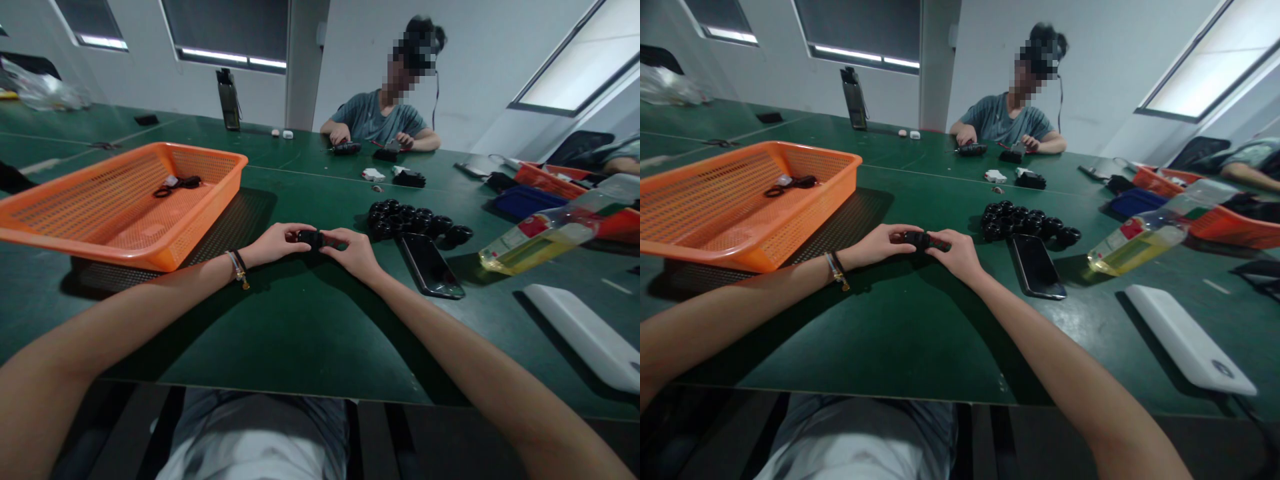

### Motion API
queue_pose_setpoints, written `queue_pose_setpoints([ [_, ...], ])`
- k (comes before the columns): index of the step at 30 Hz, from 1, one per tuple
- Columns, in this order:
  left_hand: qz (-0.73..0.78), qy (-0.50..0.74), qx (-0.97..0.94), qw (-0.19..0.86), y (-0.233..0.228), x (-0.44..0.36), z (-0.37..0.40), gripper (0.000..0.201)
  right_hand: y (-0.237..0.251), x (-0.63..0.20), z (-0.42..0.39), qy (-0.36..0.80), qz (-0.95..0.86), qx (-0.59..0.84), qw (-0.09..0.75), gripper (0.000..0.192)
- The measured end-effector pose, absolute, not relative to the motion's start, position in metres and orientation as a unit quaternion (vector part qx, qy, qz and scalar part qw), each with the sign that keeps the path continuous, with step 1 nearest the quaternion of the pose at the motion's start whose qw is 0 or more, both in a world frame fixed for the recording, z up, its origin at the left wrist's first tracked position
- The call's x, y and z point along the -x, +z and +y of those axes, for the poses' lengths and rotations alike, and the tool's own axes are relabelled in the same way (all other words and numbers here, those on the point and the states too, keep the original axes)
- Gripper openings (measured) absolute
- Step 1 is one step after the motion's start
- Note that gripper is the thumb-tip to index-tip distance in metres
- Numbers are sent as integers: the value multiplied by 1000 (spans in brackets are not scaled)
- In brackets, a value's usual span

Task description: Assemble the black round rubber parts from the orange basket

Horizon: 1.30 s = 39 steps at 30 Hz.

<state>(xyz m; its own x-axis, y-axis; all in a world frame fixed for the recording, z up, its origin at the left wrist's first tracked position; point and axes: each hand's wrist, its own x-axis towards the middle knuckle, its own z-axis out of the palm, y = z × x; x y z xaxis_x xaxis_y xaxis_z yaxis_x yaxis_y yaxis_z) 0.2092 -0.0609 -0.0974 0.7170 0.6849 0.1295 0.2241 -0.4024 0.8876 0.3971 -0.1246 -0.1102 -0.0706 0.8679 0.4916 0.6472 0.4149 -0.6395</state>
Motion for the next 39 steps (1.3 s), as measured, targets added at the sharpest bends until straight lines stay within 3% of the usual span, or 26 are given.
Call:
queue_pose_setpoints([
  [8, 285, 244, -798, 471, -97, -209, -61, 51, -111, -395, -124, 176, -699, 525, 452, 27],
  [39, 279, 252, -806, 458, -99, -208, -60, 50, -112, -395, -123, 185, -691, 541, 442, 24],
])
